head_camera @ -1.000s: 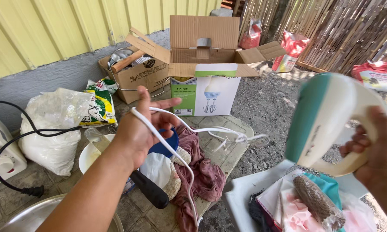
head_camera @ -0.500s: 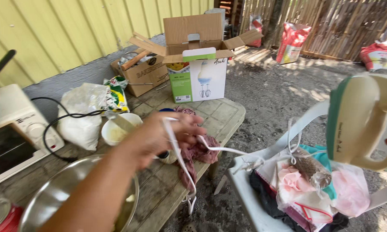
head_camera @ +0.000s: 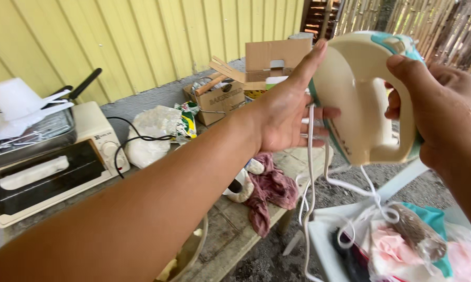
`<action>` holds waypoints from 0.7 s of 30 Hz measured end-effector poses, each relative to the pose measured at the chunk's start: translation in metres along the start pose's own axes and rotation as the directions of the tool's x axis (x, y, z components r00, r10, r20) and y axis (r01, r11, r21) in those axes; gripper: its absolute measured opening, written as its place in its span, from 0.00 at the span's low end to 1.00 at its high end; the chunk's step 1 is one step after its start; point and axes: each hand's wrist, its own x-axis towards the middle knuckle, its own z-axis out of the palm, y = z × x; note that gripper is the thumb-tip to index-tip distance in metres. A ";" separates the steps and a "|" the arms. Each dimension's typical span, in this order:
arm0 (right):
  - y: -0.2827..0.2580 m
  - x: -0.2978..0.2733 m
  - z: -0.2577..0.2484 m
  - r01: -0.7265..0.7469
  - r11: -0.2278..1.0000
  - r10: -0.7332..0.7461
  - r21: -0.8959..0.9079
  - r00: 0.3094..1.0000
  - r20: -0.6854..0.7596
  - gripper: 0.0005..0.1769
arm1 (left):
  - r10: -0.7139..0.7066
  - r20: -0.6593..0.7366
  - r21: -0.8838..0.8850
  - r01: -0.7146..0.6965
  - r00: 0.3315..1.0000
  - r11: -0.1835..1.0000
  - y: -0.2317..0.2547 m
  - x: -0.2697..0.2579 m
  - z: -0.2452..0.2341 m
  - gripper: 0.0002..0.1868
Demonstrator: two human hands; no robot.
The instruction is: The person unboxes a hand mixer, removes its attachments from a plastic bag, and then washes the mixer beaters at an outdoor tap before returning to the table to reassemble the device.
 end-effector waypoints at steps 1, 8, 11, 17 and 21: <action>-0.005 0.005 0.011 0.101 0.995 -0.101 0.007 0.994 0.042 0.22 | 0.070 0.004 0.061 -0.070 0.998 0.996 0.008 0.006 -0.010 0.72; -0.014 0.030 0.098 0.416 0.903 -0.362 -0.102 0.868 0.339 0.25 | 0.173 -0.036 0.334 -0.151 0.984 0.930 0.088 0.007 -0.125 0.84; 0.008 0.028 0.132 0.433 0.886 -0.326 -0.163 0.835 0.443 0.26 | -0.042 0.095 0.217 0.020 0.995 0.976 0.093 -0.014 -0.164 0.87; 0.099 0.019 0.184 0.433 0.880 -0.262 -0.197 0.786 0.560 0.27 | -0.212 -0.285 0.138 0.259 0.935 0.956 0.016 -0.013 -0.196 0.86; 0.166 0.017 0.211 0.278 0.935 -0.125 -0.220 0.840 0.529 0.28 | -0.405 -0.290 -0.041 0.412 0.867 0.910 -0.041 0.020 -0.219 0.81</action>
